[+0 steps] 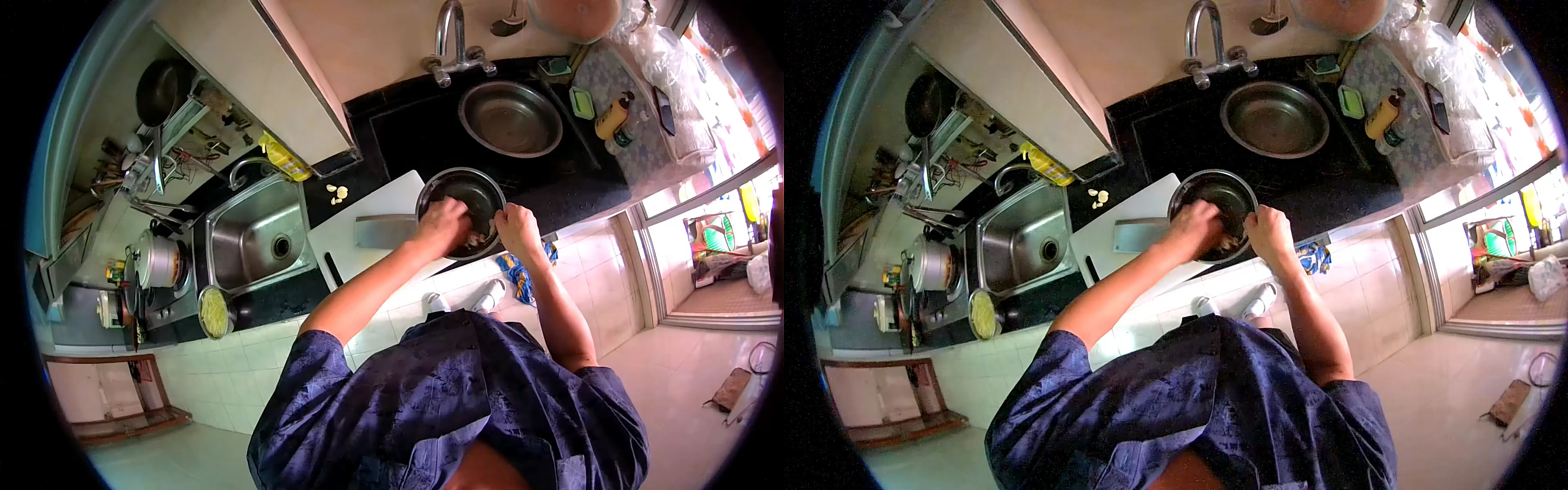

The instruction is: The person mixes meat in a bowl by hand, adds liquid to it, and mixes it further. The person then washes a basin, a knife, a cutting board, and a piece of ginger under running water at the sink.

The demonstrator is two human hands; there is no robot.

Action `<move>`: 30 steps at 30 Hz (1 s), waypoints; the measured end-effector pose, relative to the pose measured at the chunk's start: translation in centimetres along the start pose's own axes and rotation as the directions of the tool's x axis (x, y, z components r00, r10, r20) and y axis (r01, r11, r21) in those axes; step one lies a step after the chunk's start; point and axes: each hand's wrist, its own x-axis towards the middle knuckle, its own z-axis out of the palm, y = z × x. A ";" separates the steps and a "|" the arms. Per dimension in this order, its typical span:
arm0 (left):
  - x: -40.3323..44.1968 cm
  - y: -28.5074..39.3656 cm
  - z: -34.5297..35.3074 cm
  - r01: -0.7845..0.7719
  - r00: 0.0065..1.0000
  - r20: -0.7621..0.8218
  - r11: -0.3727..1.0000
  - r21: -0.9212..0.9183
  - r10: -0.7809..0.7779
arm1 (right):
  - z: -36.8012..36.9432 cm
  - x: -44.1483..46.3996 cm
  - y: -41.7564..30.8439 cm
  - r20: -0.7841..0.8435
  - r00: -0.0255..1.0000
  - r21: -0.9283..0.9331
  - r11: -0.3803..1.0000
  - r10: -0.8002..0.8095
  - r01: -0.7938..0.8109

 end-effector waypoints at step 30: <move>-0.3 1.5 1.9 0.421 0.905 0.117 0.821 -0.384 -0.409 | 1.5 0.0 0.2 0.008 1.000 -0.070 0.997 0.017 -0.017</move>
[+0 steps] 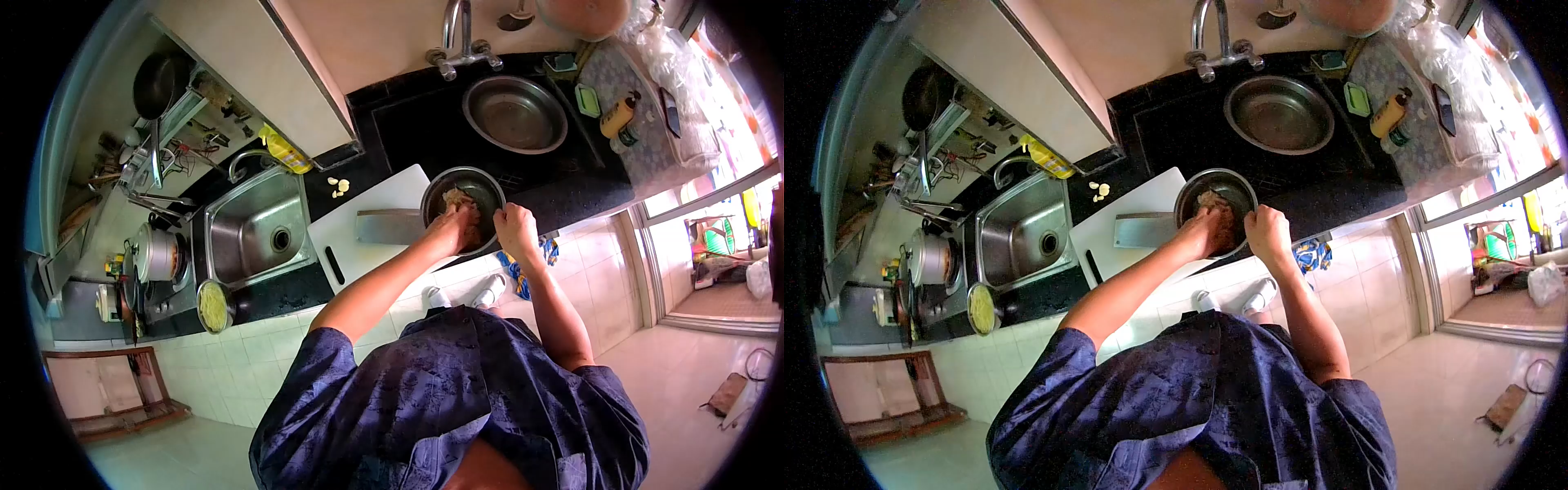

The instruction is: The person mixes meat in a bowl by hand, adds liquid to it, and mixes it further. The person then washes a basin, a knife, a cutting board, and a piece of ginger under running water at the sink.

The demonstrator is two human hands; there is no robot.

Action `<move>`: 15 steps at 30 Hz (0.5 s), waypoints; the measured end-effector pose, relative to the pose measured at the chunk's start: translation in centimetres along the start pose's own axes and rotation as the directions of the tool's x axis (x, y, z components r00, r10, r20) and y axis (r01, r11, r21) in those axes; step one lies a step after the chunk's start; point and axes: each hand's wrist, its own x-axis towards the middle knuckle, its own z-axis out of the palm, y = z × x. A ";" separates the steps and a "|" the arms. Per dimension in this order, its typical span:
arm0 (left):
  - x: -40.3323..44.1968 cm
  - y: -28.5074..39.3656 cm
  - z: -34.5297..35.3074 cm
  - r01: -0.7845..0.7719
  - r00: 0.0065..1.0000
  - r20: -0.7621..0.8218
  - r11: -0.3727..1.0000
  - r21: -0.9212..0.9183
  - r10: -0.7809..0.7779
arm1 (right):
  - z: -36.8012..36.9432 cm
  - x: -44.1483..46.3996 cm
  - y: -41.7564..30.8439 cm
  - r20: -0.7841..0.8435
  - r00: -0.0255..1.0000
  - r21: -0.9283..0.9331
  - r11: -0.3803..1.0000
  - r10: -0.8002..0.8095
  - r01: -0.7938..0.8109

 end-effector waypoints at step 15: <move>3.6 -1.3 -3.6 -0.015 0.999 -0.033 0.928 0.371 0.030 | -0.4 -0.2 0.3 0.039 0.998 0.040 0.998 0.053 -0.054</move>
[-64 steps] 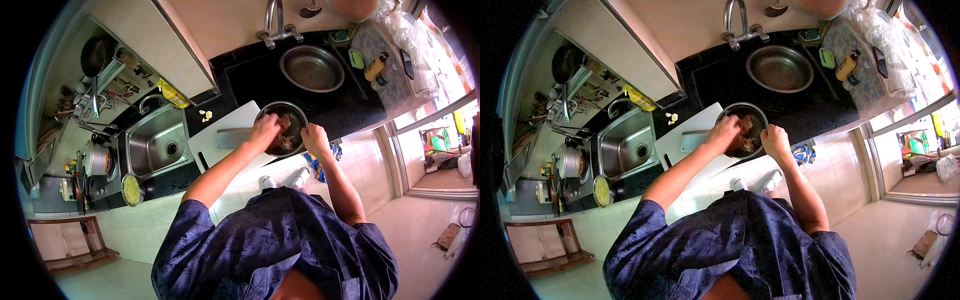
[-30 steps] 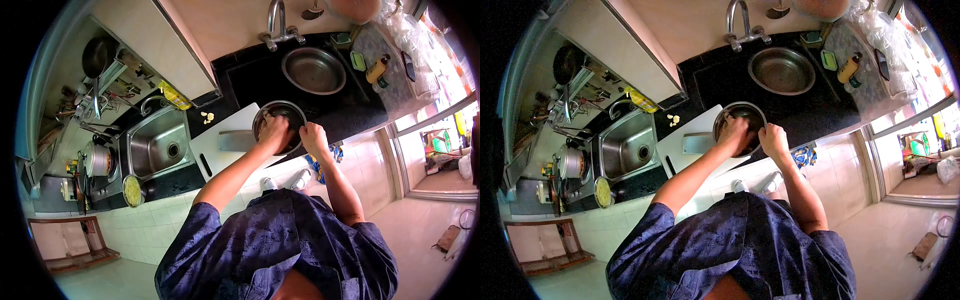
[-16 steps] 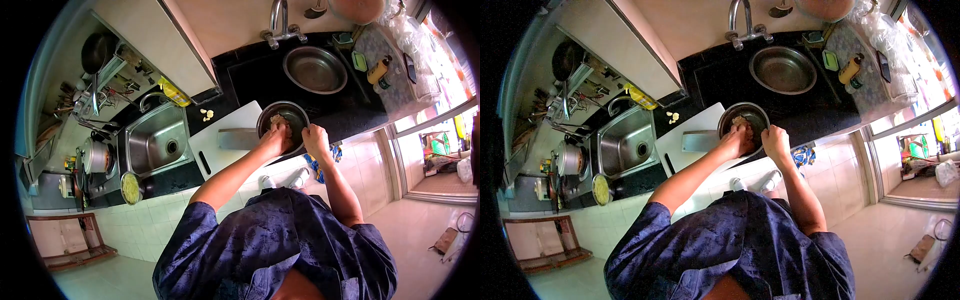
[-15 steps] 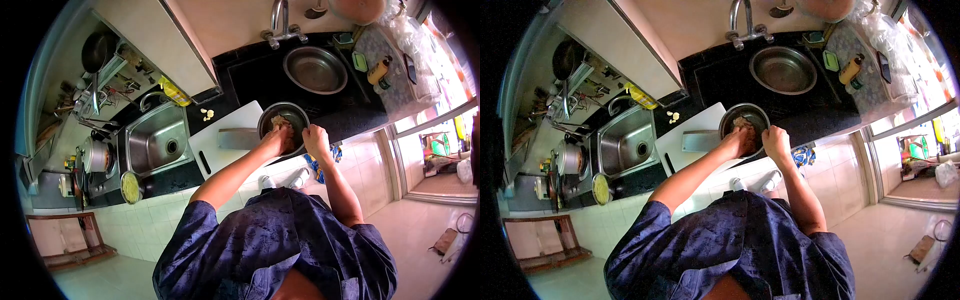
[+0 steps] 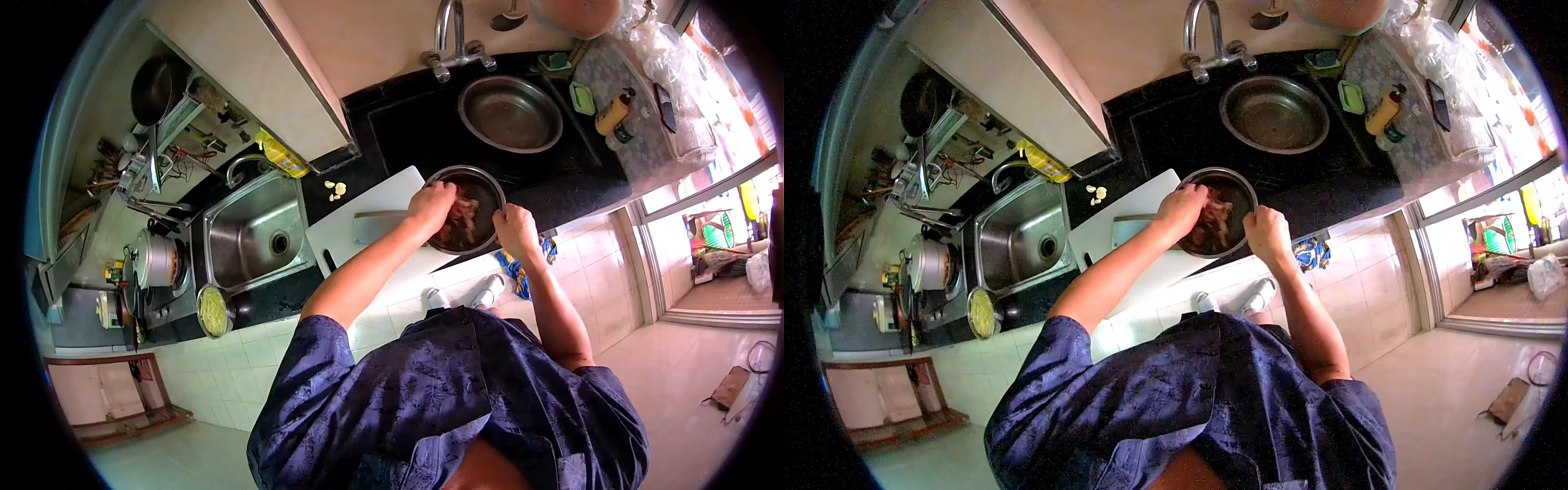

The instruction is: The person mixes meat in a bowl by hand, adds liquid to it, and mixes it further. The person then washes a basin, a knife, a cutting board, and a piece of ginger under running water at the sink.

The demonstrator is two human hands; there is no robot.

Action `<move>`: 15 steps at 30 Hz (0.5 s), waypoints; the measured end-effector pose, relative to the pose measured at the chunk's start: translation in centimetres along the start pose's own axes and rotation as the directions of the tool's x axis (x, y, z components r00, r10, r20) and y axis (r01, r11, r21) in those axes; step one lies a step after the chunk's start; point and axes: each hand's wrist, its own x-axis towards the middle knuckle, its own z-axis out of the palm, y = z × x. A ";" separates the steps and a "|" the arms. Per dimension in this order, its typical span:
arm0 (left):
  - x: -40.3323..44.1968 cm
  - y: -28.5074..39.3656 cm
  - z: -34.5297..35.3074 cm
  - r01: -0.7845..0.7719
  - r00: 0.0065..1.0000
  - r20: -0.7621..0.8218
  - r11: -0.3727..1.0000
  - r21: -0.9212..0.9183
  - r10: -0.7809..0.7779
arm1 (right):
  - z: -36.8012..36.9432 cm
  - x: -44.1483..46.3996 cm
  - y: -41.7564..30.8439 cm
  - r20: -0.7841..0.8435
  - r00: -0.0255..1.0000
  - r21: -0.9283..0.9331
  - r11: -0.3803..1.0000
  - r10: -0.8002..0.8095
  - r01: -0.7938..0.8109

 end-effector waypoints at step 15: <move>-3.1 3.2 -1.2 -0.375 0.923 0.002 0.904 -0.206 0.384 | -0.4 0.2 -0.8 -0.062 0.996 0.009 0.998 -0.060 0.061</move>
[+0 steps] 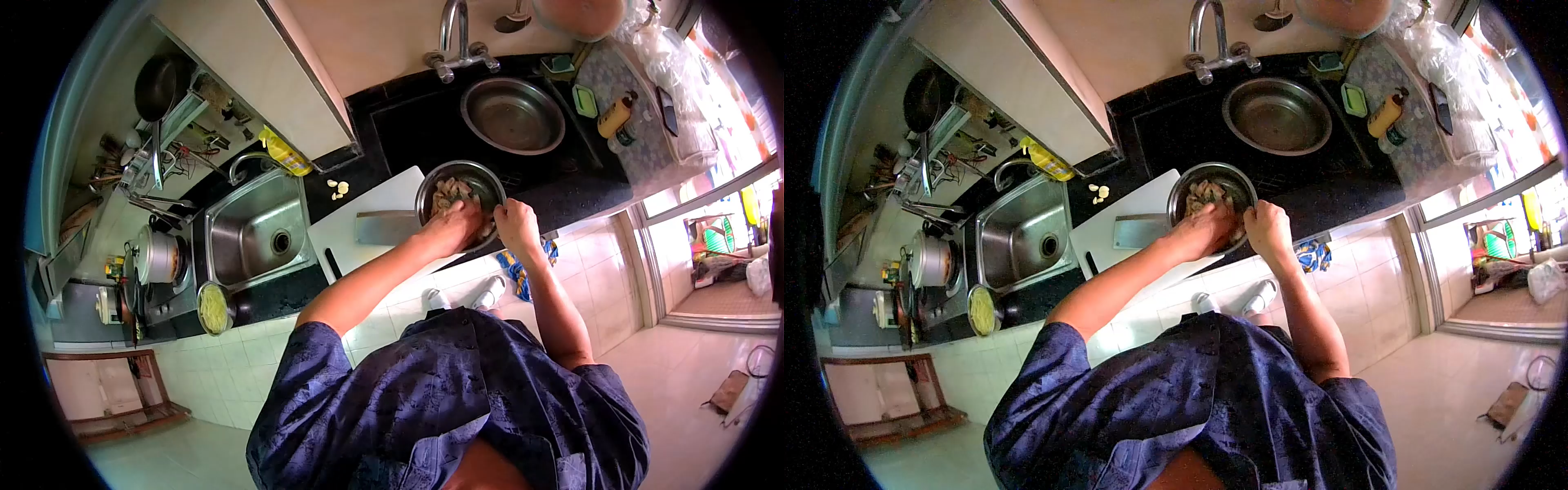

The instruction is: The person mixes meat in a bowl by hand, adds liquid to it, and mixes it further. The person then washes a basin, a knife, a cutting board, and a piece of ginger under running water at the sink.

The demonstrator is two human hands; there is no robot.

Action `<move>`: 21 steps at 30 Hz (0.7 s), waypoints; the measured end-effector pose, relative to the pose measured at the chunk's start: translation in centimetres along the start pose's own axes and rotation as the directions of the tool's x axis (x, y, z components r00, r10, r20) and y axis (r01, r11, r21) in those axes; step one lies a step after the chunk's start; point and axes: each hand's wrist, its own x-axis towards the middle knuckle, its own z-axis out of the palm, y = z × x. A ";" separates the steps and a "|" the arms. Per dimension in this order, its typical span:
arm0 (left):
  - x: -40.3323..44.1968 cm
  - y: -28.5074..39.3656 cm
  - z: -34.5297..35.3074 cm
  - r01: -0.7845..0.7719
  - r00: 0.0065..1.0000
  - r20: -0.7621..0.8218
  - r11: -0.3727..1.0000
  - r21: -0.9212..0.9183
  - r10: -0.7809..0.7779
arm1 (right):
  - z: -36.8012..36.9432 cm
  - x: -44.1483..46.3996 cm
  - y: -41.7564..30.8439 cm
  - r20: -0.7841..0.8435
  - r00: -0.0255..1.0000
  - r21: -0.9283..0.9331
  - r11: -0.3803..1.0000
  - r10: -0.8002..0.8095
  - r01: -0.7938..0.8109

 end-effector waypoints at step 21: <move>-0.6 0.0 0.1 -0.018 0.999 0.039 0.959 0.283 0.007 | -0.6 0.0 1.3 0.025 0.993 0.108 0.988 0.111 -0.113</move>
